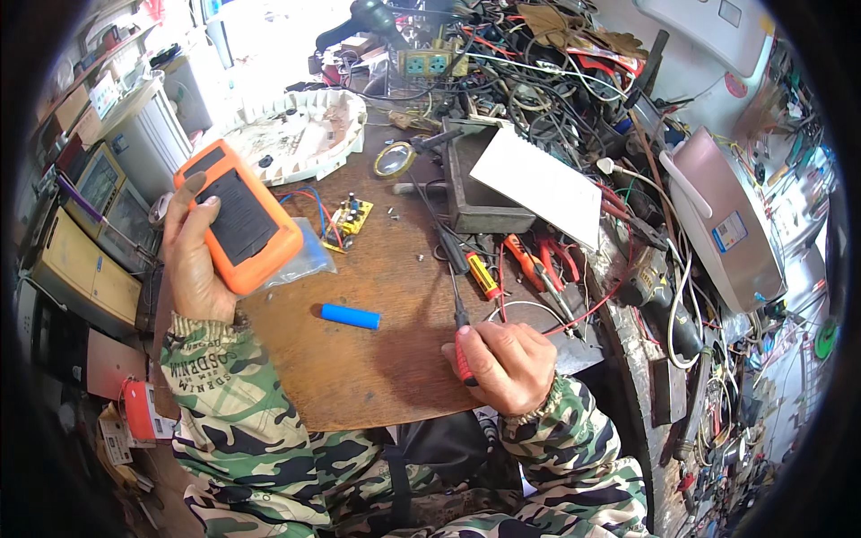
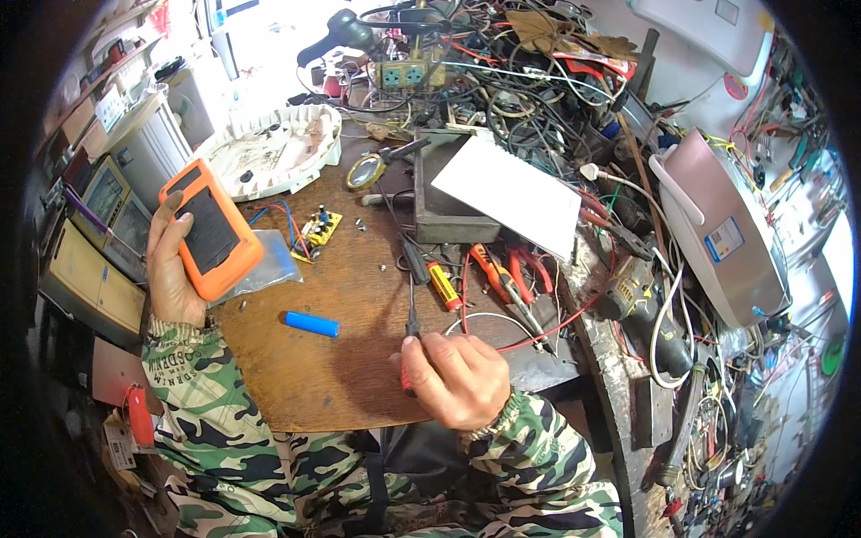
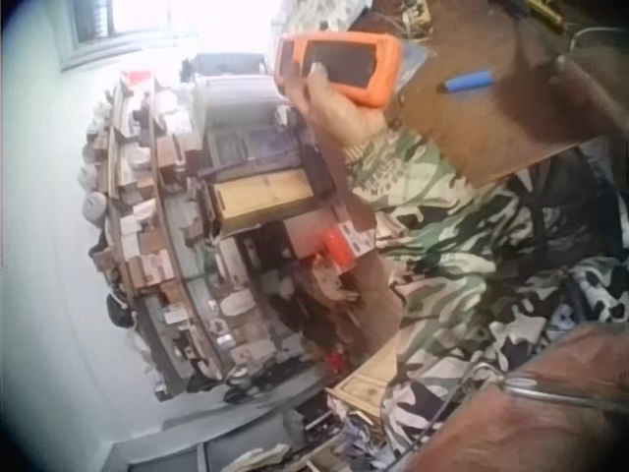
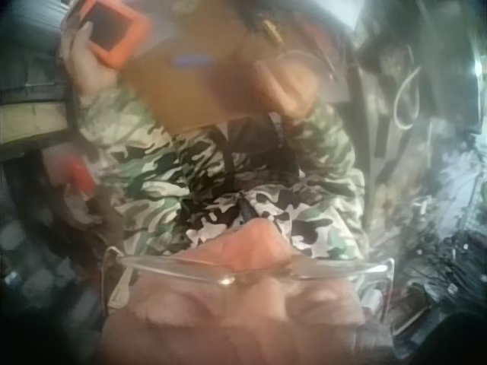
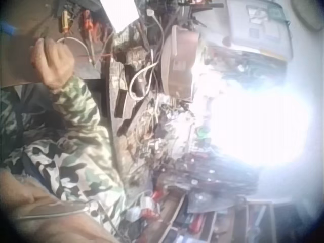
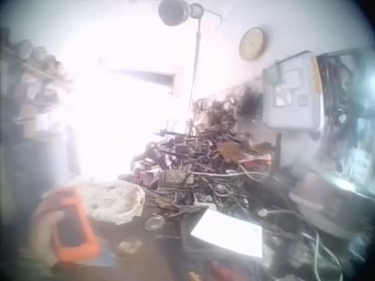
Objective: The person uses a multimeter to test a small electronic device, then opens the device's battery compartment, removes a battery, and uses a screwdriver to adjust internal components. The person then closes the compartment and continues testing with the multimeter.
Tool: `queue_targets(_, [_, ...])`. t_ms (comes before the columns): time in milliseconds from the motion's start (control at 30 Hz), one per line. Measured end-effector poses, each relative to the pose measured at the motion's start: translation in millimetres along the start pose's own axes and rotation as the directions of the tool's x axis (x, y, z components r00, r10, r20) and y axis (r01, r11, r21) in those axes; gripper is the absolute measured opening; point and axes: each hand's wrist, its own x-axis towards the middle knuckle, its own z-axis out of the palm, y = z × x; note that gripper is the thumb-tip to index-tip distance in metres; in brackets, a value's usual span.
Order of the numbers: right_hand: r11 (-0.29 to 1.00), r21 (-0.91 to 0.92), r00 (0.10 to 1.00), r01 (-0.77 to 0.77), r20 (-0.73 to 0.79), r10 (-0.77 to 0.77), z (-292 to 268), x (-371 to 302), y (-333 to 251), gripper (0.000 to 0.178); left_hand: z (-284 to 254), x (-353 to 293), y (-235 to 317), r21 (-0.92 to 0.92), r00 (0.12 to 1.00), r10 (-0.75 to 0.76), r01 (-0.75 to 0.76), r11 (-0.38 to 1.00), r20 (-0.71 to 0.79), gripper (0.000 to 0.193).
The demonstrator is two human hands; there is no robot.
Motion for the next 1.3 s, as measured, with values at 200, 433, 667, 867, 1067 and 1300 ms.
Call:
queue_targets(200, [0.990, 0.013, 0.984, -0.144, -0.107, 0.144, 4, 2, 1, 0.042, 4, -3, 0, 0.076, 0.999, -0.001, -0.002, 0.997, 0.036, 0.033])
queue_targets(433, [0.941, -0.049, 0.905, -0.336, -0.294, 0.308, -30, 6, 24, 0.039, 10, -6, -4, 0.125, 1.000, -0.003, 0.000, 0.992, 0.023, 0.035])
queue_targets(667, [0.819, 0.149, 0.668, -0.554, -0.508, 0.544, -69, -15, 6, 0.030, 11, -7, -5, 0.124, 0.998, -0.018, 0.011, 0.992, 0.054, 0.033])
queue_targets(867, [0.866, -0.034, 0.830, -0.499, -0.306, 0.466, -70, -30, -10, 0.028, 14, -10, -4, 0.157, 0.994, -0.055, 0.039, 0.987, 0.097, 0.034])
queue_targets(1067, [0.893, 0.046, 0.813, -0.448, -0.395, 0.429, -78, -44, -21, 0.030, 16, -11, -6, 0.173, 0.986, -0.086, 0.060, 0.983, 0.144, 0.033])
queue_targets(1300, [0.929, -0.007, 0.846, -0.369, -0.417, 0.332, -82, -38, -32, 0.019, 21, -11, -11, 0.198, 0.973, -0.115, 0.075, 0.977, 0.199, 0.031])
